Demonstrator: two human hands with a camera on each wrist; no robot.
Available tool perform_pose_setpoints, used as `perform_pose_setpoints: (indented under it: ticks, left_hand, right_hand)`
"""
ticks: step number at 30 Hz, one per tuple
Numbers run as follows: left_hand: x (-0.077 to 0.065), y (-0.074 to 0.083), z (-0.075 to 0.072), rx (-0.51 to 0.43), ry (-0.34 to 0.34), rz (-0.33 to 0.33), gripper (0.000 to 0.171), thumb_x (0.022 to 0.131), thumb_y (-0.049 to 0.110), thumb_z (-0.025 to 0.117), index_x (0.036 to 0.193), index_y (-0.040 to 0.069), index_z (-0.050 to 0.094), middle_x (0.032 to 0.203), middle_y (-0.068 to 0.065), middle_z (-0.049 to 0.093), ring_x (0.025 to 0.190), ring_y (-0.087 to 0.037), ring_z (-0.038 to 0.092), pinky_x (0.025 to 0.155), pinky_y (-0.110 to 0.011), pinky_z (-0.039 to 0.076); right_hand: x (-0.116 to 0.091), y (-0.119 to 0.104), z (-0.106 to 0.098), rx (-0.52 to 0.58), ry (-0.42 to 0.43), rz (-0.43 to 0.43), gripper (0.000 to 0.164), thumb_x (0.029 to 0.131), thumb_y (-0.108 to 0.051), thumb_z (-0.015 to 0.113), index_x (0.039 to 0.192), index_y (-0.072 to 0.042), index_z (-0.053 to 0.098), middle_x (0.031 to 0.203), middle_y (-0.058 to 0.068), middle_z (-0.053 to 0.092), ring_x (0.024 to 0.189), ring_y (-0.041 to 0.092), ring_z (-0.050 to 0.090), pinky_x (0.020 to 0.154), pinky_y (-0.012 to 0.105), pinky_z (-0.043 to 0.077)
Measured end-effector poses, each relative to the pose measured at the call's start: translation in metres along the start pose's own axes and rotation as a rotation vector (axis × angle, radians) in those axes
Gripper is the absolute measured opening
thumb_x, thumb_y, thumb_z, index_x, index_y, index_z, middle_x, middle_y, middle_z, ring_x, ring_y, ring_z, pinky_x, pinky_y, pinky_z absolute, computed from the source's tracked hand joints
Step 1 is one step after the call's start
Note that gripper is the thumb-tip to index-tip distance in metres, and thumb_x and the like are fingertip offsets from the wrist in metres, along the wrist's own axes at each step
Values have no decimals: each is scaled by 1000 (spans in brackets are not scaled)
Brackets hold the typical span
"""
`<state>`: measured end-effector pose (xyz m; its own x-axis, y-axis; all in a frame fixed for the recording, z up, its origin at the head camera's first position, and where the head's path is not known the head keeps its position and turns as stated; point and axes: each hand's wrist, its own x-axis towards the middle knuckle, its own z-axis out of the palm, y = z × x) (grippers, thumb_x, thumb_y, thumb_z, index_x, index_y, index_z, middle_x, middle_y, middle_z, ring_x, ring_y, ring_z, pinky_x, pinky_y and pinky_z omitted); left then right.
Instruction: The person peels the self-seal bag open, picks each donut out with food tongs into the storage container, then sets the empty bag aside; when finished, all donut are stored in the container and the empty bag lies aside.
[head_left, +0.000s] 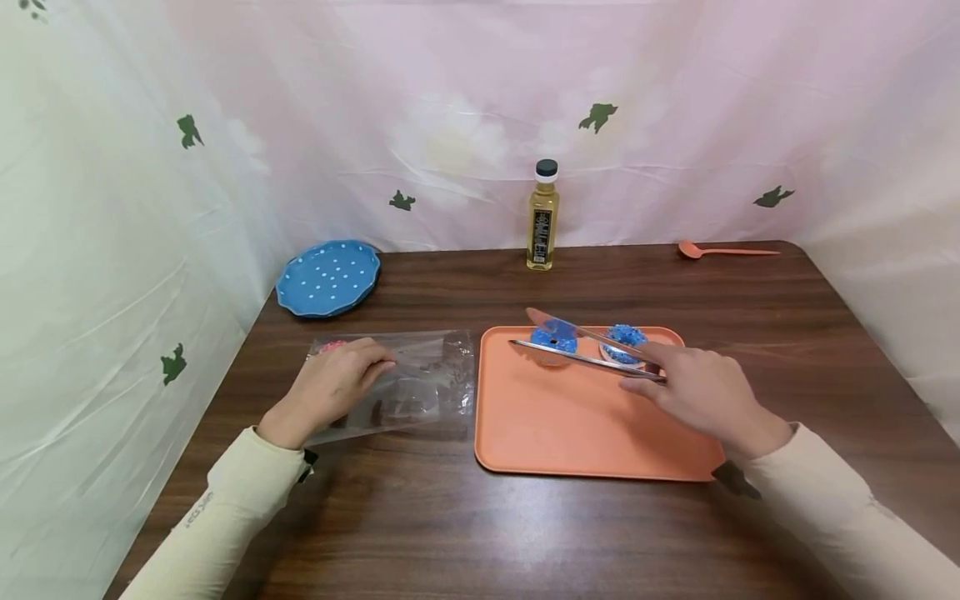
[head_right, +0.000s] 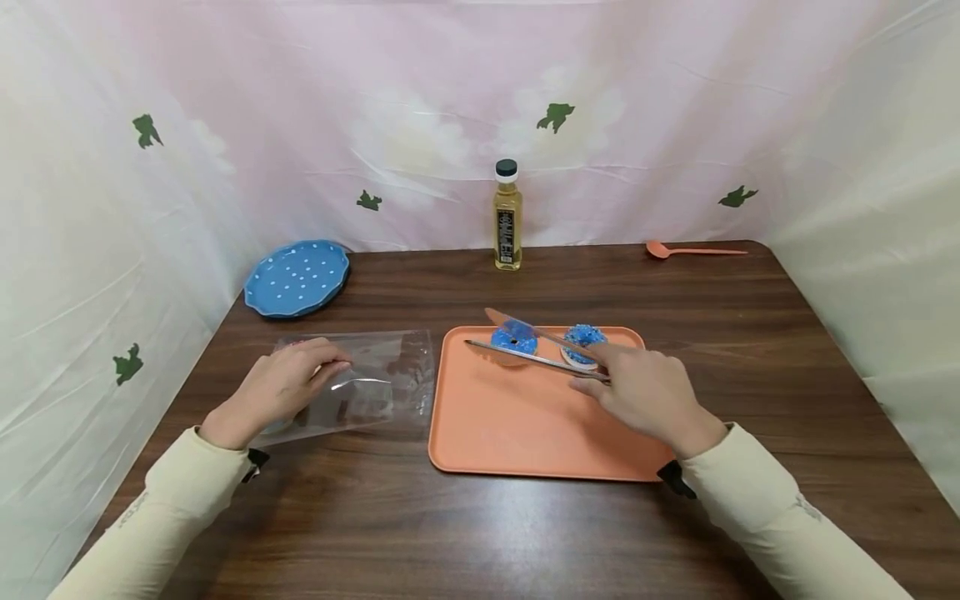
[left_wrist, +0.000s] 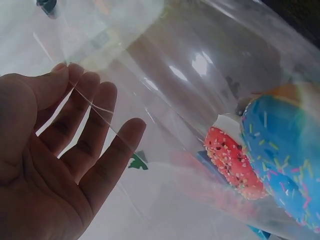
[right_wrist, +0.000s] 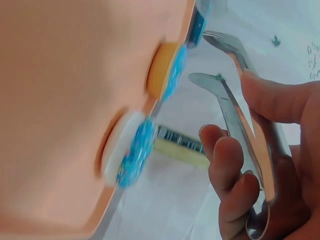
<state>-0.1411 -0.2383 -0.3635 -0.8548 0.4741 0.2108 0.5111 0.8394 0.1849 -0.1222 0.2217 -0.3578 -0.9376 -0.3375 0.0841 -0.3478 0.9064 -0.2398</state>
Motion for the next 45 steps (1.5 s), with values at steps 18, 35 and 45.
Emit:
perform_pose_setpoints:
  ticks: [18, 35, 45]
  left_hand:
    - [0, 0, -1, 13, 9, 14, 13, 98, 23, 68, 104, 14, 76, 96, 3, 70, 83, -14, 67, 71, -40, 56]
    - [-1, 1, -5, 9, 8, 2, 11, 96, 21, 71, 104, 14, 76, 95, 3, 71, 81, -13, 67, 69, -40, 56]
    - [-2, 1, -8, 3, 0, -9, 14, 98, 22, 69, 107, 14, 76, 98, 3, 71, 82, -13, 67, 68, -40, 56]
  right_hand:
    - [37, -63, 28, 11, -67, -231, 34, 90, -43, 75, 109, -14, 73, 65, -12, 51, 49, 6, 42, 41, 27, 34]
    - [78, -105, 60, 101, -150, -317, 40, 90, -45, 75, 111, -12, 70, 83, -4, 69, 51, 4, 50, 41, 27, 39]
    - [90, -109, 61, 227, -313, -261, 51, 87, -32, 82, 126, -6, 64, 104, 4, 67, 81, 16, 61, 65, 35, 51]
